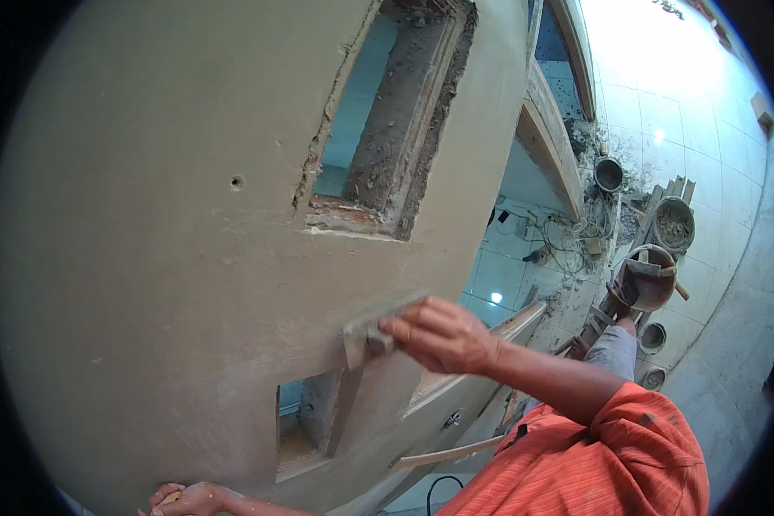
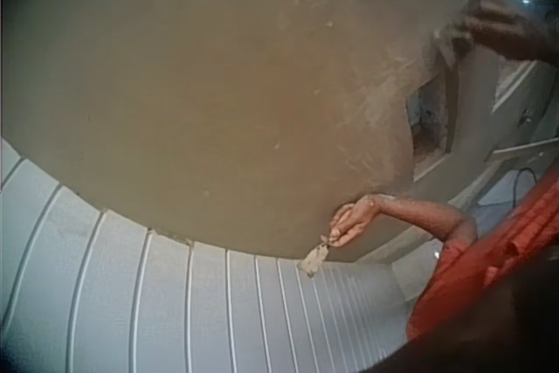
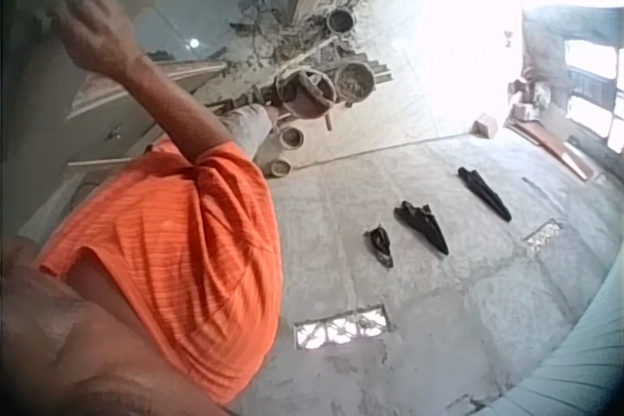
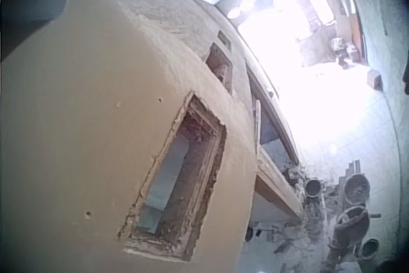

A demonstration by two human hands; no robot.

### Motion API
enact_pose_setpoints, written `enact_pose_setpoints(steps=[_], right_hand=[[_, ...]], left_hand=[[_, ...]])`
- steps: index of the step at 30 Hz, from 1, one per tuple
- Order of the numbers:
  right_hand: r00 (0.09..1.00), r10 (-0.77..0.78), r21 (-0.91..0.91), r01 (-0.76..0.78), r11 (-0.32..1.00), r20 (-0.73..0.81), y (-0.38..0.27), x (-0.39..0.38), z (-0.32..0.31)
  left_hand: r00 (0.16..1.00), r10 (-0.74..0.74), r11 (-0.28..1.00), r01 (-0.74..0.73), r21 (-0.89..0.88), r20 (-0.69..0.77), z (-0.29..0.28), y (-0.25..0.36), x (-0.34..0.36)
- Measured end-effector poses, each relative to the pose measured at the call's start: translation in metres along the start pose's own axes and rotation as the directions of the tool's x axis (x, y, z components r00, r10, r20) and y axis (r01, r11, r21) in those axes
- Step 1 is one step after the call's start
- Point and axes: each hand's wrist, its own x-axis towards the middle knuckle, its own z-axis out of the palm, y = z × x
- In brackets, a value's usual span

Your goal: The person scoops mortar from a bucket onto a trowel, then applies and smooths the mortar onto the wall and around the window opening using a wooden float.

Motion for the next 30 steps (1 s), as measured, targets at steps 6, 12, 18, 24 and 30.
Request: enact_pose_setpoints(steps=[6, 12, 18, 24, 30], right_hand=[[0.991, 0.069, -0.103, -0.080, 0.991, -0.111, 0.024, 0.025, -0.011], [0.974, 0.223, 0.097, -0.227, 0.969, 0.052, -0.002, -0.033, 0.006], [0.483, 0.808, 0.452, -0.670, 0.589, -0.336, 0.032, -0.035, 0.014], [0.868, 0.469, 0.240, -0.426, 0.872, -0.162, -0.043, 0.020, 0.040], [0.969, 0.222, 0.367, -0.248, 0.896, 0.113, -0.088, 0.025, 0.026]], left_hand=[[1.000, -0.021, 1.000, 0.021, 0.018, -0.020, 0.005, 0.002, -0.003], [0.999, 0.006, 1.000, -0.006, 0.011, -0.037, 0.000, -0.006, 0.001], [0.998, -0.021, 1.000, 0.021, -0.002, -0.052, 0.007, 0.003, -0.002], [0.997, -0.070, 0.997, 0.071, 0.039, -0.018, -0.006, -0.001, -0.002], [0.997, -0.068, 0.998, 0.068, -0.012, -0.026, -0.011, -0.007, -0.003]])
